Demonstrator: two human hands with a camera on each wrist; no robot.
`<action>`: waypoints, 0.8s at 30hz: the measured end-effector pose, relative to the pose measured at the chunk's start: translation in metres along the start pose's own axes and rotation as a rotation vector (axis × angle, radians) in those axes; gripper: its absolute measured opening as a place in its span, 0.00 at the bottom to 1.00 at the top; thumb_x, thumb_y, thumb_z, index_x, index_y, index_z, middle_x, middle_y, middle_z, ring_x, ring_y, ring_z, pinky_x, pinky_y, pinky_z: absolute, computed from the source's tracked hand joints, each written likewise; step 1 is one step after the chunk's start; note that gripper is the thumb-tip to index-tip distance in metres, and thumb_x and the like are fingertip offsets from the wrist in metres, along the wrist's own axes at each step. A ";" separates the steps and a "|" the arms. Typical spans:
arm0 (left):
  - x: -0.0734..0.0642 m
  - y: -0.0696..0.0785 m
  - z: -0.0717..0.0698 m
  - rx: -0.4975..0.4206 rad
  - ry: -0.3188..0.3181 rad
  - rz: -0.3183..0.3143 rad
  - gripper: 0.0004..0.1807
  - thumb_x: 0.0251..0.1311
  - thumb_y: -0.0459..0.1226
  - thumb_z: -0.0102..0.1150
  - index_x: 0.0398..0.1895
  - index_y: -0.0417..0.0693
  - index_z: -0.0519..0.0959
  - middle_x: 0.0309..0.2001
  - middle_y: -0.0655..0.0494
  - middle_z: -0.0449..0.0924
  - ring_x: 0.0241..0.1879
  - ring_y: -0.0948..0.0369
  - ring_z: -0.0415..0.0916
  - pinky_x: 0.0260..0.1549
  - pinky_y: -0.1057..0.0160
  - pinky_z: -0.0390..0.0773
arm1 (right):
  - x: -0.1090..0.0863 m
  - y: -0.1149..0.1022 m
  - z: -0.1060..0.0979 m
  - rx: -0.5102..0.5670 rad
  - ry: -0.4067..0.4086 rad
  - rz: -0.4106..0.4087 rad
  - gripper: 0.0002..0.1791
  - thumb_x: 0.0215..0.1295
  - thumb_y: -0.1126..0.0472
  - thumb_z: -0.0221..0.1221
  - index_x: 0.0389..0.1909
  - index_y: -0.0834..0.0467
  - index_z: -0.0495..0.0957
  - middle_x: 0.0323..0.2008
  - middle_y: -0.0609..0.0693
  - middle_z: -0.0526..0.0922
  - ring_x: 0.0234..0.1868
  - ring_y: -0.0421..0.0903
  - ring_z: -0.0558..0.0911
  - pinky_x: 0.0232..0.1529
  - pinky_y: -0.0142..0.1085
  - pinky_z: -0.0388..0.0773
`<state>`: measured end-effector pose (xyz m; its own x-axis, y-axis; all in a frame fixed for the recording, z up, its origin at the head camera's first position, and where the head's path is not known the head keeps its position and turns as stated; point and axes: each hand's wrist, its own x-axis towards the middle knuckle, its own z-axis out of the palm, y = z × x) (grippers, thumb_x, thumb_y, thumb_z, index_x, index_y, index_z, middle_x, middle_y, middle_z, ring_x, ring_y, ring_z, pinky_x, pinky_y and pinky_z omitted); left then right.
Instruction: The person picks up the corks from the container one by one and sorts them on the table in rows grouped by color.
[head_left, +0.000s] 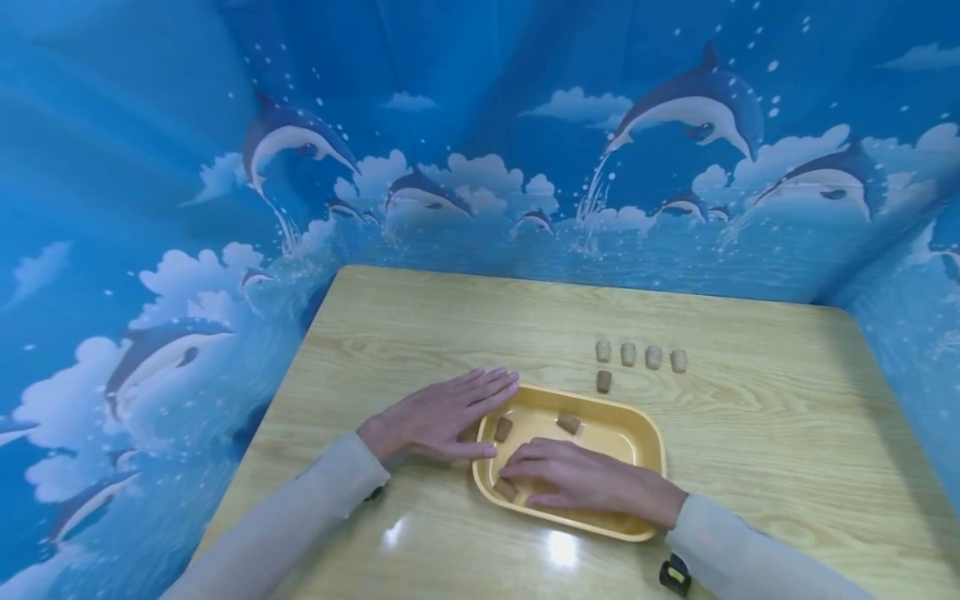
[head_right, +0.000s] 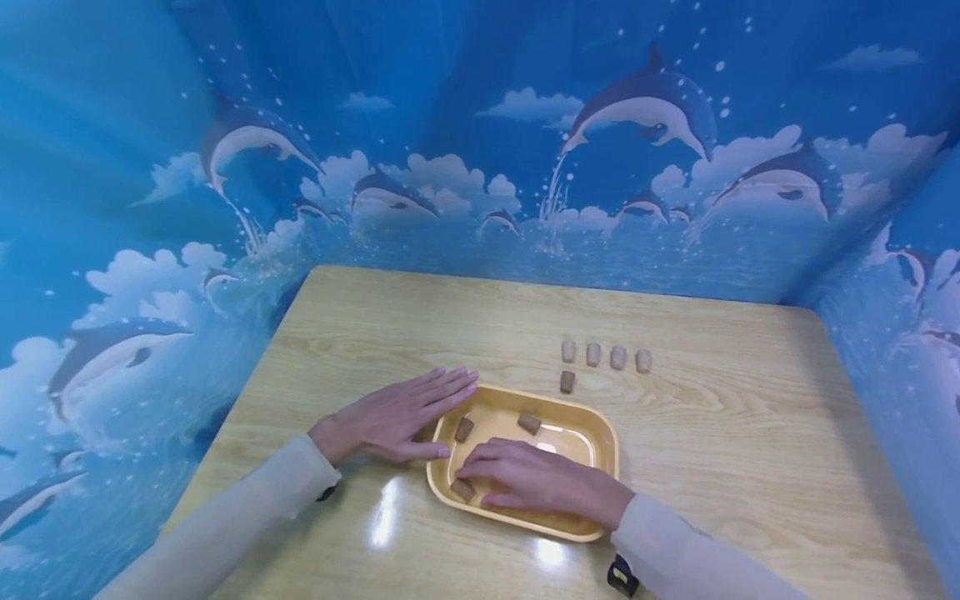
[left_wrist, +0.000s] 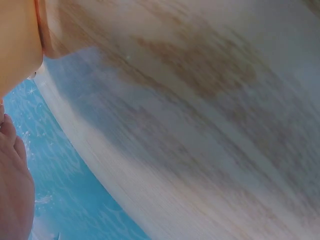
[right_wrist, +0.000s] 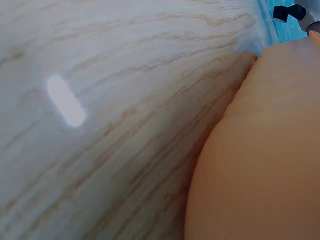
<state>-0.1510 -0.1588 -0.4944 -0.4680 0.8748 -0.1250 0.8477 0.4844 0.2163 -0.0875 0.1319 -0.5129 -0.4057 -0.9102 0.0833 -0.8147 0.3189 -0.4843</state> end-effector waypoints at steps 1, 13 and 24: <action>0.000 0.000 0.000 0.000 -0.001 0.000 0.51 0.81 0.68 0.38 0.91 0.53 0.34 0.91 0.56 0.30 0.90 0.57 0.32 0.89 0.55 0.41 | 0.000 0.000 0.000 0.001 -0.003 0.001 0.25 0.77 0.54 0.67 0.71 0.54 0.81 0.66 0.47 0.86 0.66 0.44 0.84 0.71 0.39 0.83; 0.000 0.002 -0.001 -0.027 -0.012 -0.015 0.51 0.80 0.68 0.39 0.91 0.55 0.35 0.91 0.57 0.31 0.90 0.57 0.34 0.89 0.55 0.44 | 0.010 -0.001 0.004 -0.081 0.014 -0.052 0.22 0.78 0.54 0.66 0.68 0.55 0.82 0.62 0.45 0.88 0.63 0.43 0.85 0.69 0.36 0.83; 0.000 0.001 0.001 -0.013 -0.001 -0.024 0.51 0.79 0.70 0.37 0.91 0.56 0.35 0.91 0.58 0.32 0.90 0.57 0.35 0.89 0.55 0.45 | 0.009 -0.001 0.005 -0.141 0.036 -0.065 0.18 0.77 0.54 0.66 0.64 0.52 0.85 0.58 0.42 0.89 0.59 0.39 0.86 0.65 0.32 0.84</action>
<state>-0.1499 -0.1580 -0.4946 -0.4878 0.8630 -0.1315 0.8329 0.5052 0.2261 -0.0885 0.1223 -0.5164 -0.3630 -0.9207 0.1432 -0.8889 0.2961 -0.3497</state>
